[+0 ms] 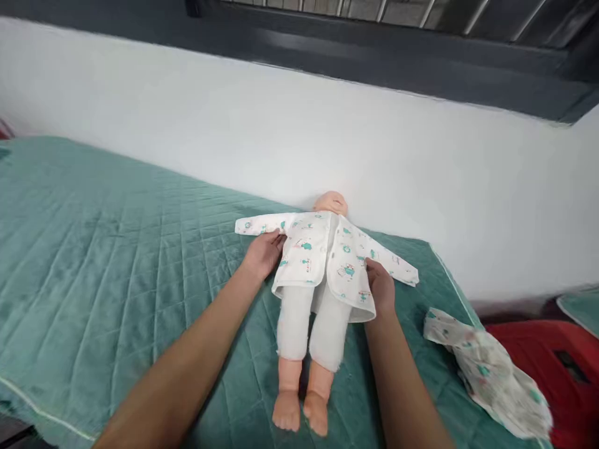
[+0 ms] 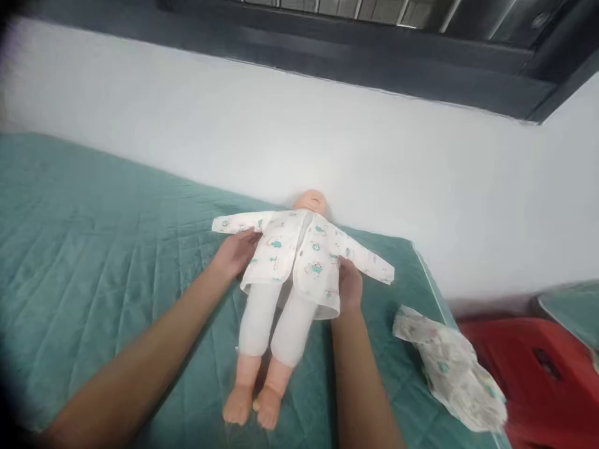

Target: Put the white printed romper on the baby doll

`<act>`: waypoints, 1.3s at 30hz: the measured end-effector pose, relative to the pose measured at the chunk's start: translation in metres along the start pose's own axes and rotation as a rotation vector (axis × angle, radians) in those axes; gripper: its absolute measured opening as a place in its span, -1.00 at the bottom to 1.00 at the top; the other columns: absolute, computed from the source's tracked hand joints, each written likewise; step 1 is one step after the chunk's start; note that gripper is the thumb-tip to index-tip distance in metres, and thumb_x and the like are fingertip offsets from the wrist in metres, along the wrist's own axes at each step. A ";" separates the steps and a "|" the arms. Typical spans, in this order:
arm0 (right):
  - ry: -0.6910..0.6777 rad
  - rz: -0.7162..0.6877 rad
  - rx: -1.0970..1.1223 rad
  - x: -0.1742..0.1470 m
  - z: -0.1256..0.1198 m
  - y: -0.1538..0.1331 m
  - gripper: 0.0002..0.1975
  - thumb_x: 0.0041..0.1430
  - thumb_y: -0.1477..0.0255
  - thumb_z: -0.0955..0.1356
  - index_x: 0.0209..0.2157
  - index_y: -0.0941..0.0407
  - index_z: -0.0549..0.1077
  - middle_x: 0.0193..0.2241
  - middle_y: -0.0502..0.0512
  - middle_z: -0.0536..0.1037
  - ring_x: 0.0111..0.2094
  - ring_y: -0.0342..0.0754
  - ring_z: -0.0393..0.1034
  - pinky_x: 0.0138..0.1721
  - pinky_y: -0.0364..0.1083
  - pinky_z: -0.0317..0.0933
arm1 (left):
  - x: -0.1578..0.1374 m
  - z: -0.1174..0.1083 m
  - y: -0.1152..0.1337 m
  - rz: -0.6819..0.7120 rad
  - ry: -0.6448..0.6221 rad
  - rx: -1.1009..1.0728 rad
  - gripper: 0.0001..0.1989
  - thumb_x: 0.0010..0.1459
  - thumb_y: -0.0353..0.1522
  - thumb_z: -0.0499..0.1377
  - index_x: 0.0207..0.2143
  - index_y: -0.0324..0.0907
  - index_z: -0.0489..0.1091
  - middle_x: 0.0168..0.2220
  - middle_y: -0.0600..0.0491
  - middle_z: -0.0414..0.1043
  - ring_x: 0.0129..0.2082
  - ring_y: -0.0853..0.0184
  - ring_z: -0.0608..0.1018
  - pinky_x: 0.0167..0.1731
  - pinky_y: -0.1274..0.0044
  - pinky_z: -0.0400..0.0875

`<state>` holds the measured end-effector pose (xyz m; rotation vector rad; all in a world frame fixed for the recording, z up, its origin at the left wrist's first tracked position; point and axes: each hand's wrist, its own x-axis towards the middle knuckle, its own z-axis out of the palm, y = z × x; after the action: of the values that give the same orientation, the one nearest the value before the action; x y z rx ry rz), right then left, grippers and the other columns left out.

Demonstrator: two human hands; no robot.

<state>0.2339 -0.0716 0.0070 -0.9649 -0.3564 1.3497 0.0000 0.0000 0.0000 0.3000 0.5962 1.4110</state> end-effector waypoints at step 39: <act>0.022 -0.592 -0.559 -0.039 0.016 0.000 -0.83 0.15 0.29 0.39 -0.35 0.11 0.50 -0.35 0.00 0.51 -0.32 -0.15 0.36 -0.25 -0.14 0.25 | -0.033 0.001 0.025 0.711 0.044 0.915 -0.72 0.22 -0.30 0.13 -0.05 -0.13 0.47 -0.02 0.00 0.49 0.01 0.22 0.49 0.09 0.36 0.33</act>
<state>0.2130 -0.1016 0.0280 -1.2024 -0.9544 0.7001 -0.0215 -0.0282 0.0206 1.3089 1.2349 1.7307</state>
